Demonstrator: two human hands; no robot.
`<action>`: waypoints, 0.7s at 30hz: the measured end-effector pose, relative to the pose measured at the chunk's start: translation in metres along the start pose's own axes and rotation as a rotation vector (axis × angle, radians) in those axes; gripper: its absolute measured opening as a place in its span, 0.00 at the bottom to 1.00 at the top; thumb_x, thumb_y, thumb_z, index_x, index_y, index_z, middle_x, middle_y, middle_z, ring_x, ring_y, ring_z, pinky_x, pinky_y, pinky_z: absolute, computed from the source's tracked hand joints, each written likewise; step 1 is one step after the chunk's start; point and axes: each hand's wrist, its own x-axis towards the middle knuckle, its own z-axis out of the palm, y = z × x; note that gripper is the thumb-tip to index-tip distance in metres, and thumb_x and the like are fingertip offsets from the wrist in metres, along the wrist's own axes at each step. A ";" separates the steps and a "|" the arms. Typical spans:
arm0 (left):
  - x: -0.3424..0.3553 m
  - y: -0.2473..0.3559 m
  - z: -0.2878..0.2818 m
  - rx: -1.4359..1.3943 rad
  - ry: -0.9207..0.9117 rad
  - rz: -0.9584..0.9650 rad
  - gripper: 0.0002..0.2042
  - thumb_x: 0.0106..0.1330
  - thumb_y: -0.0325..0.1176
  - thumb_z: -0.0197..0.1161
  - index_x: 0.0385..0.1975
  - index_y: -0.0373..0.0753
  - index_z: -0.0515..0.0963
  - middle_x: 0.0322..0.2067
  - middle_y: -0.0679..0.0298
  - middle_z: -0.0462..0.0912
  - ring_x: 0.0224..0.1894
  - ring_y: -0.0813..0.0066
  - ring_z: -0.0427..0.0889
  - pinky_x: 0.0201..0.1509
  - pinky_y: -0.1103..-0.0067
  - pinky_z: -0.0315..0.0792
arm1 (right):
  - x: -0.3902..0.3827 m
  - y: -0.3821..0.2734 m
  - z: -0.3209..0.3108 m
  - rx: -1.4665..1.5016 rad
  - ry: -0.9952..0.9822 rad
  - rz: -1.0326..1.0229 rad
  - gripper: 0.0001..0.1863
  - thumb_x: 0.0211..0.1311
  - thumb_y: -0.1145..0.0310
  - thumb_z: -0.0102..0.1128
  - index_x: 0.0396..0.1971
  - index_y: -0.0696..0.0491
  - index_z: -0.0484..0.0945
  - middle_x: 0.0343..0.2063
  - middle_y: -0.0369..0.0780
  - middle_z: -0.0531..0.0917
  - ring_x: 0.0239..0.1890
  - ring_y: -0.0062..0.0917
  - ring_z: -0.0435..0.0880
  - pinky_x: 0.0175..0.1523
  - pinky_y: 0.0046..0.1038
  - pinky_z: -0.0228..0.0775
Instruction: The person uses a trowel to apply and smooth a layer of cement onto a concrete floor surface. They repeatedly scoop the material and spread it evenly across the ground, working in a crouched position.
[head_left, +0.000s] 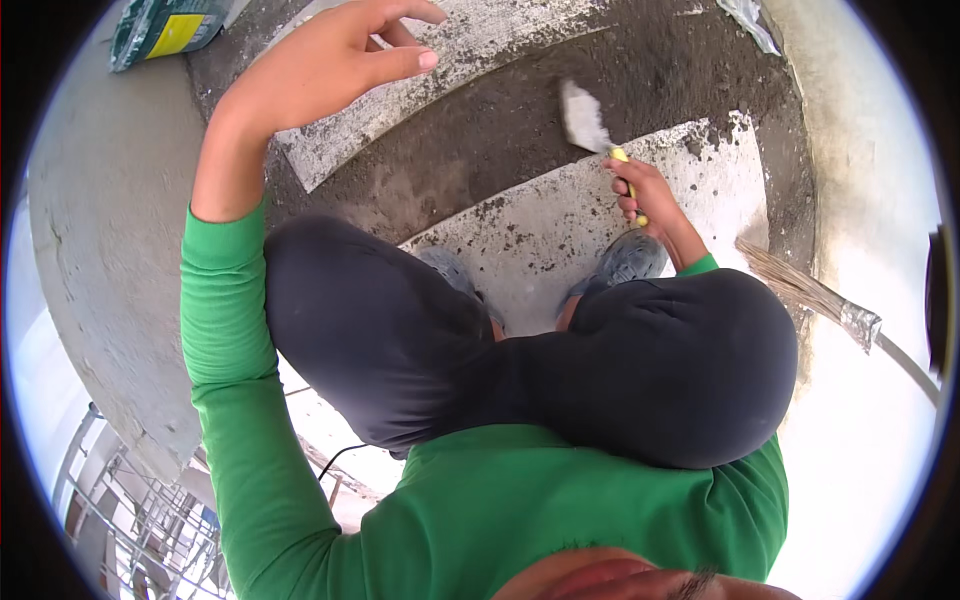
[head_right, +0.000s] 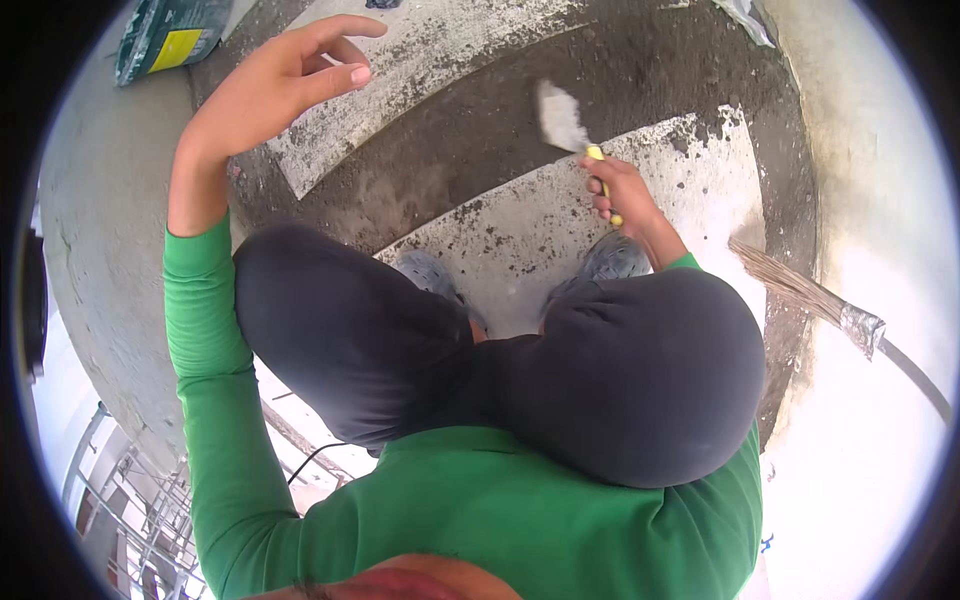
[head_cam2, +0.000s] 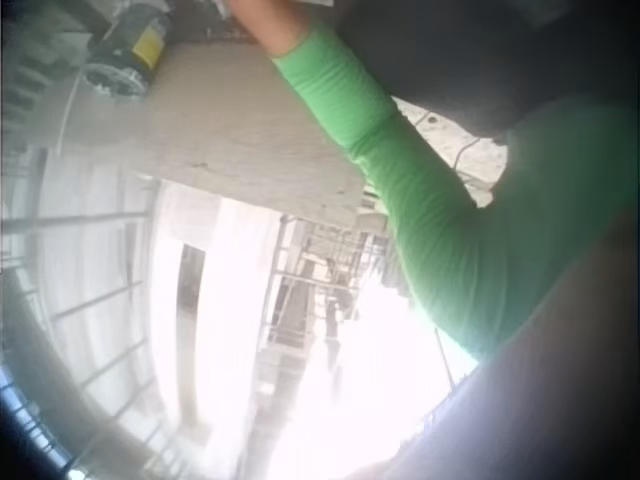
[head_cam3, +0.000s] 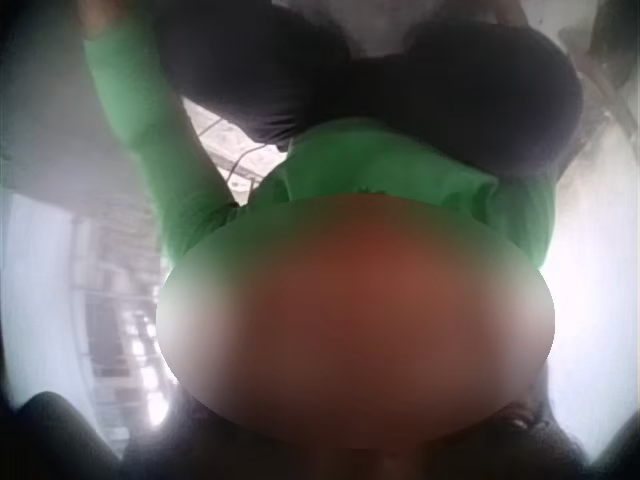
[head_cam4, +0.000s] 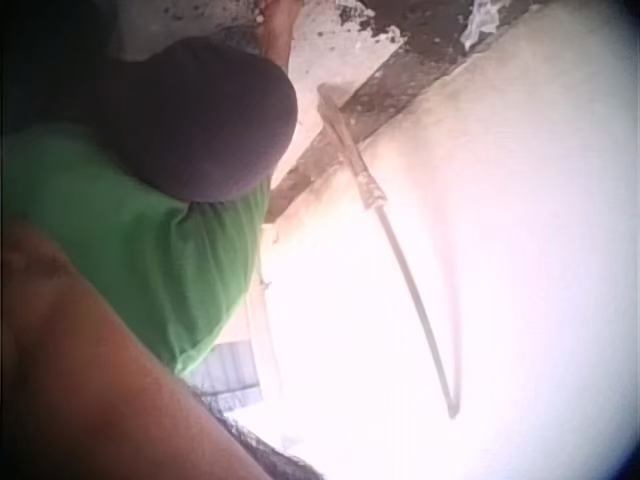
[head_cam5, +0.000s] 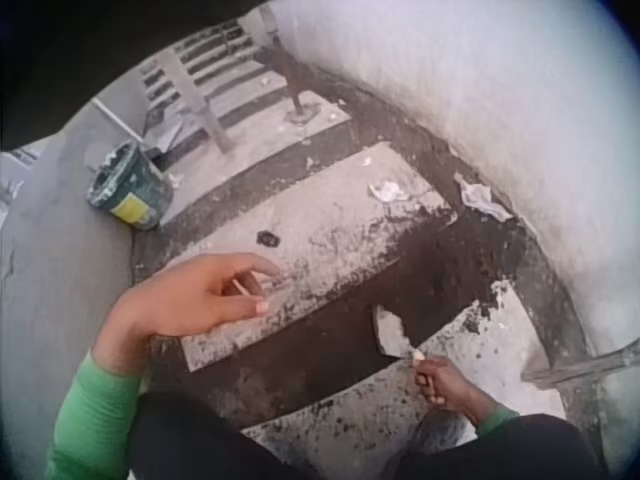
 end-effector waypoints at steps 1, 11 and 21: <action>-0.004 -0.003 -0.001 0.031 -0.001 -0.027 0.25 0.74 0.48 0.65 0.68 0.47 0.75 0.48 0.62 0.85 0.45 0.78 0.81 0.50 0.77 0.75 | -0.005 0.003 0.001 -0.001 0.031 -0.019 0.16 0.76 0.60 0.59 0.54 0.55 0.76 0.23 0.28 0.74 0.14 0.10 0.66 0.15 0.18 0.59; 0.011 0.012 0.007 0.051 0.040 0.030 0.24 0.75 0.47 0.65 0.67 0.46 0.76 0.45 0.64 0.85 0.41 0.78 0.81 0.48 0.77 0.75 | 0.008 -0.015 0.019 -0.107 -0.072 0.028 0.11 0.76 0.62 0.59 0.47 0.54 0.78 0.23 0.28 0.73 0.14 0.09 0.65 0.15 0.16 0.56; 0.003 0.006 -0.001 0.042 0.054 0.013 0.24 0.75 0.46 0.64 0.67 0.47 0.76 0.46 0.63 0.84 0.41 0.79 0.80 0.46 0.77 0.75 | -0.014 -0.017 0.020 -0.076 -0.060 0.056 0.13 0.76 0.61 0.59 0.49 0.54 0.77 0.23 0.27 0.72 0.13 0.09 0.62 0.14 0.17 0.54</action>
